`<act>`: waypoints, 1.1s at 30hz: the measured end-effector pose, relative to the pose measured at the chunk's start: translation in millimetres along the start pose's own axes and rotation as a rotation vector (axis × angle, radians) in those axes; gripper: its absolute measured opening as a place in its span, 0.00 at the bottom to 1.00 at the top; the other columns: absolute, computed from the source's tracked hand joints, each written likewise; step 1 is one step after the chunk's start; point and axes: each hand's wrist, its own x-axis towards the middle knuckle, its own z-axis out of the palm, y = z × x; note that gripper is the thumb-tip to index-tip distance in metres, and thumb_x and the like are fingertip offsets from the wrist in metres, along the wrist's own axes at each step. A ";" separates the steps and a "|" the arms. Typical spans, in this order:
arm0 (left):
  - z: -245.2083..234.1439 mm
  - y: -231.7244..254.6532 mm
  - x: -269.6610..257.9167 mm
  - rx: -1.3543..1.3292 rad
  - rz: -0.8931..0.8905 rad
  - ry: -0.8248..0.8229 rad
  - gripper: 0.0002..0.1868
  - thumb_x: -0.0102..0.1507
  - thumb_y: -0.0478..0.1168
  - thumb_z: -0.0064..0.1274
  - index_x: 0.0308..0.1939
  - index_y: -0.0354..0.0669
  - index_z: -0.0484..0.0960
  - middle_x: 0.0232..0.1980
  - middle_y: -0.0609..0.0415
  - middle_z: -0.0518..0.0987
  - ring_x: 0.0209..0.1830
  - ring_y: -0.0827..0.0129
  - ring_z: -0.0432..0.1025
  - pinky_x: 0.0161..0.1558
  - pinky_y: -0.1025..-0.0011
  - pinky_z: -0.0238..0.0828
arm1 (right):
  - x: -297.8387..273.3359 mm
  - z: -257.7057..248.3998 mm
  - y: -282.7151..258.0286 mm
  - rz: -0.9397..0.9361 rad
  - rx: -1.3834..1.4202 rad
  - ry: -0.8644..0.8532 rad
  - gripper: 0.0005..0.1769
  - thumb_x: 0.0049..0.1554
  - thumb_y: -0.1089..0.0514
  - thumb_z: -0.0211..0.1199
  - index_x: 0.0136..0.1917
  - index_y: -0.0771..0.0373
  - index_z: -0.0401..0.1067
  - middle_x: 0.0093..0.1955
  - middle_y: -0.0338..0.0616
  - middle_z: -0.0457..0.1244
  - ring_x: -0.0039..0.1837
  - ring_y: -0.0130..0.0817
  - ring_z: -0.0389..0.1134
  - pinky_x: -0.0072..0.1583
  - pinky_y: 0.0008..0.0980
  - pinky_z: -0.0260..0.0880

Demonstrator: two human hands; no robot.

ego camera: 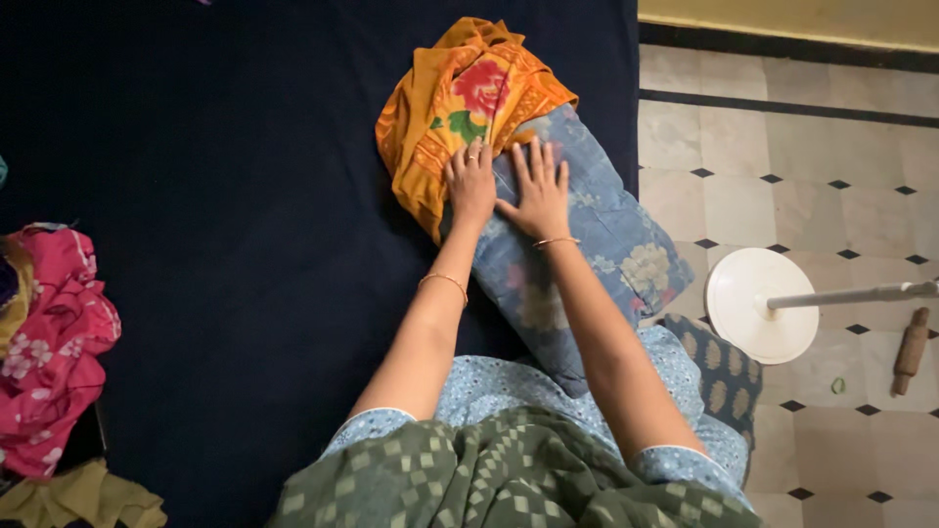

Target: The person wraps a floral-patterned orange cloth around a blue pillow, folds the edges, and ties the cloth with a string to secure it.

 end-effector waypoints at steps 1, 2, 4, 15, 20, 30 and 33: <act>-4.4 1.0 -0.7 -0.021 0.007 -0.020 0.18 0.67 0.40 0.47 0.61 0.43 0.76 0.69 0.51 0.73 0.67 0.53 0.66 0.67 0.51 0.60 | 0.6 -4.1 6.8 0.004 -0.018 -0.038 0.61 0.49 0.23 0.60 0.84 0.52 0.43 0.86 0.52 0.37 0.86 0.53 0.35 0.78 0.64 0.35; -8.6 1.5 -1.5 -0.043 0.013 -0.040 0.19 0.67 0.40 0.48 0.62 0.42 0.75 0.70 0.51 0.71 0.69 0.52 0.65 0.69 0.51 0.59 | 0.2 -7.0 14.1 0.050 0.005 -0.020 0.62 0.51 0.21 0.59 0.85 0.53 0.42 0.87 0.53 0.36 0.86 0.54 0.34 0.78 0.65 0.34; -15.9 0.6 -2.8 -0.082 0.024 -0.071 0.20 0.67 0.42 0.50 0.63 0.43 0.74 0.73 0.50 0.69 0.71 0.50 0.63 0.71 0.50 0.56 | -0.8 -12.9 33.2 0.138 0.051 0.017 0.62 0.54 0.18 0.56 0.86 0.55 0.41 0.88 0.54 0.35 0.86 0.55 0.32 0.78 0.66 0.32; 13.6 -18.9 0.1 -0.084 0.125 -0.172 0.30 0.65 0.44 0.54 0.72 0.49 0.68 0.78 0.50 0.62 0.76 0.47 0.56 0.73 0.49 0.51 | -25.5 -4.5 158.4 0.409 -0.020 -0.315 0.42 0.61 0.26 0.55 0.81 0.45 0.59 0.57 0.61 0.70 0.58 0.62 0.70 0.59 0.54 0.69; 19.8 -40.0 24.4 -0.151 0.163 -0.260 0.32 0.64 0.42 0.54 0.73 0.46 0.67 0.74 0.50 0.67 0.72 0.50 0.61 0.68 0.49 0.55 | 20.9 -44.5 144.4 0.494 -0.114 -0.820 0.34 0.59 0.29 0.63 0.61 0.59 0.79 0.57 0.53 0.71 0.60 0.52 0.72 0.60 0.51 0.72; 14.1 -4.0 27.9 -0.046 0.073 -0.228 0.21 0.67 0.34 0.46 0.64 0.48 0.76 0.50 0.47 0.79 0.52 0.50 0.71 0.55 0.52 0.66 | 18.3 -56.3 43.2 0.373 -0.454 -0.624 0.18 0.62 0.53 0.60 0.63 0.54 0.79 0.64 0.42 0.72 0.59 0.39 0.74 0.48 0.47 0.79; 18.0 -3.8 3.5 -0.089 0.097 -0.056 0.15 0.65 0.38 0.46 0.56 0.45 0.77 0.54 0.49 0.77 0.56 0.52 0.71 0.58 0.54 0.65 | 10.8 -33.4 27.3 0.213 -0.343 -0.029 0.15 0.68 0.52 0.59 0.66 0.54 0.68 0.59 0.44 0.67 0.59 0.42 0.71 0.51 0.47 0.73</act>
